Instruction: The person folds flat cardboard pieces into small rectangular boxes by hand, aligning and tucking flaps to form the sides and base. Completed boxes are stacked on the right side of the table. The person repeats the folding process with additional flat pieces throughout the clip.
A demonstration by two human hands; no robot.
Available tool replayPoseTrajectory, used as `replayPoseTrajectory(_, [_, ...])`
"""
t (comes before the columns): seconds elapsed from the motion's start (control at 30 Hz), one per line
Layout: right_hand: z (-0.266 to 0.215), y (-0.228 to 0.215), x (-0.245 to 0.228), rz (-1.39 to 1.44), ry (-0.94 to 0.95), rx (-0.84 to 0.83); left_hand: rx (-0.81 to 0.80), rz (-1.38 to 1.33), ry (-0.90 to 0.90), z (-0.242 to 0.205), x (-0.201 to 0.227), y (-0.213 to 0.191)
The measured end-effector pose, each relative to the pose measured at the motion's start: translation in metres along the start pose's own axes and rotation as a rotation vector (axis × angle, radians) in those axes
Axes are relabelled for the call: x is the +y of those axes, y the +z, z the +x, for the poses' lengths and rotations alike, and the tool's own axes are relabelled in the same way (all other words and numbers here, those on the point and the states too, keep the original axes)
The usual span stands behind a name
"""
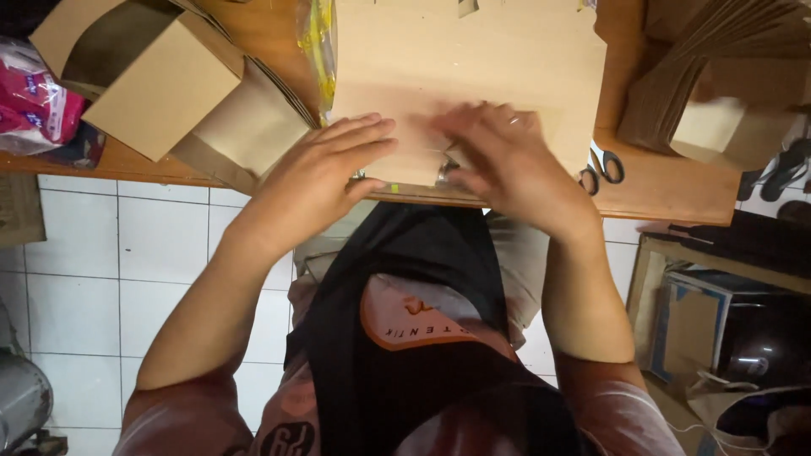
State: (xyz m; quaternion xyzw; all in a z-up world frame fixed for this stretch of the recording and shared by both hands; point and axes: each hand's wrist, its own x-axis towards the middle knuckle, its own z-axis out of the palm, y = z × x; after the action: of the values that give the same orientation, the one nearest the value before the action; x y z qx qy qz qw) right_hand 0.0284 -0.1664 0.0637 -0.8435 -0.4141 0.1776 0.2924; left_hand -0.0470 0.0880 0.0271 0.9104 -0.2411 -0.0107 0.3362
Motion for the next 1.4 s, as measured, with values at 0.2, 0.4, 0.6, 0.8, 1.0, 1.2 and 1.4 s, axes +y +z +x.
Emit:
replayPoseTrajectory(0.2, [0.01, 0.014, 0.013, -0.192, -0.075, -0.007, -0.041, -0.087, -0.032, 0.006, 0.0, -0.011])
replayPoseTrajectory(0.4, [0.013, 0.011, 0.002, -0.079, -0.145, 0.12, 0.196, 0.228, 0.094, 0.016, 0.02, -0.005])
replayPoseTrajectory(0.6, [0.024, 0.019, 0.004, -0.133, -0.076, 0.184, 0.123, 0.089, -0.118, 0.026, 0.003, 0.009])
replayPoseTrajectory(0.8, [0.042, 0.025, 0.004, -0.304, 0.055, 0.1, 0.238, 0.066, -0.193, 0.032, -0.006, 0.024])
replayPoseTrajectory(1.0, [0.057, 0.01, 0.009, -0.563, 0.287, 0.0, 0.51, 0.46, -0.109, 0.025, 0.021, 0.061])
replayPoseTrajectory(1.2, [0.048, 0.013, 0.022, -0.643, 0.162, 0.119, 0.255, 0.515, -0.287, 0.002, 0.031, 0.076])
replayPoseTrajectory(1.4, [0.044, 0.013, 0.034, -0.581, -0.094, 0.239, 0.202, 0.402, -0.174, -0.003, 0.018, 0.047])
